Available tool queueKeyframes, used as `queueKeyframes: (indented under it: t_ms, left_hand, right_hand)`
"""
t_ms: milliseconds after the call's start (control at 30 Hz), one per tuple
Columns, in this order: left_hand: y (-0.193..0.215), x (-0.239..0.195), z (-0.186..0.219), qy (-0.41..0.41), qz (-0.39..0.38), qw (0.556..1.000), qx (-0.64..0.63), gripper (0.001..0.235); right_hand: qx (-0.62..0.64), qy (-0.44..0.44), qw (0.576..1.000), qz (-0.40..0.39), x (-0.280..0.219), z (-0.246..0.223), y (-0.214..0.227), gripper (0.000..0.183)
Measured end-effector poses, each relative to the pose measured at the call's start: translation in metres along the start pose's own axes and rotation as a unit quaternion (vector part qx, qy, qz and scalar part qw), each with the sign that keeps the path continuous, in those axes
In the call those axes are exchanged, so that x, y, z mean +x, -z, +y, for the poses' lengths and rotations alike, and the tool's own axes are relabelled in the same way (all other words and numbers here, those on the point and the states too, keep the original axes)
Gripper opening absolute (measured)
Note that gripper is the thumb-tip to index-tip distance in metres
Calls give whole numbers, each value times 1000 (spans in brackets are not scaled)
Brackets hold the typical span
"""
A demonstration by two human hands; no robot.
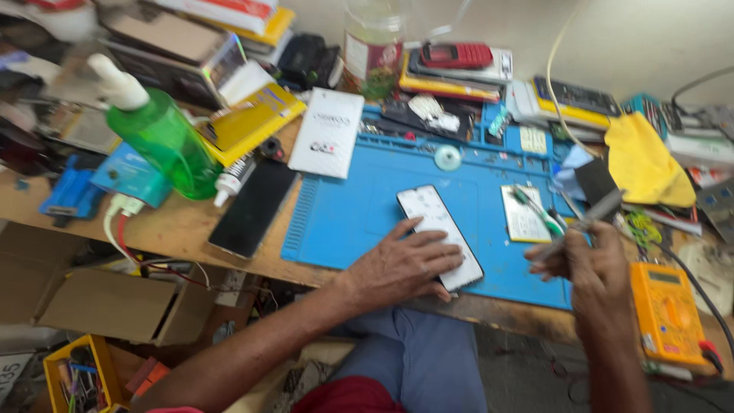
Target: The person cleans a smartphone screen using a toothbrush and a liquid from a spray bottle. They repeatedly scrub the screen surface and edges, then spray more liquid and continue scrubbing.
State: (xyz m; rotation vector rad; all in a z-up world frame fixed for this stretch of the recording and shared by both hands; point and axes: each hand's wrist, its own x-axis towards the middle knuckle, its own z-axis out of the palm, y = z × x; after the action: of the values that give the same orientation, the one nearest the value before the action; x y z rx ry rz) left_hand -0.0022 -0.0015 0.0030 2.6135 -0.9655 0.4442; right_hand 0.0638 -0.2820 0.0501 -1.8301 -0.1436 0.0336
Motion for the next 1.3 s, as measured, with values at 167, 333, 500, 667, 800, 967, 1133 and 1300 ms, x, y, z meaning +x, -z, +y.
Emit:
queueKeyframes:
  t_ms: [167,333,500,667,800,967,1133,1300]
  left_hand:
    - [-4,4,-4,-3,-7,1000,-14,56]
    - [-9,11,-3,-8,3,1000,-5,55]
    - [-12,13,0,7,-22,1000,-17,55]
    - [-13,12,-1,-3,-10,1000,-14,57]
    - [-15,11,-2,-5,-9,1000,-10,59]
    - [-17,10,-1,-4,-5,1000,-5,59]
    - [-16,11,-2,-5,-9,1000,-9,59]
    - [-11,11,-1,-16,-3,1000,-13,57]
  right_hand:
    - [24,34,999,-6,-11,16,-25,47]
    - [5,11,999,33,-30,31,-30,29]
    - [-49,23,998,41,-38,38,-29,29]
    - [-177,63,980,69,-50,36,-33,24]
    - [-178,86,978,69,-55,32,-37,23]
    - [-172,98,979,51,-56,29,-39,21]
    - [-211,124,969,44,-50,29,-41,20]
    - [-208,156,965,46,-49,32,-46,19]
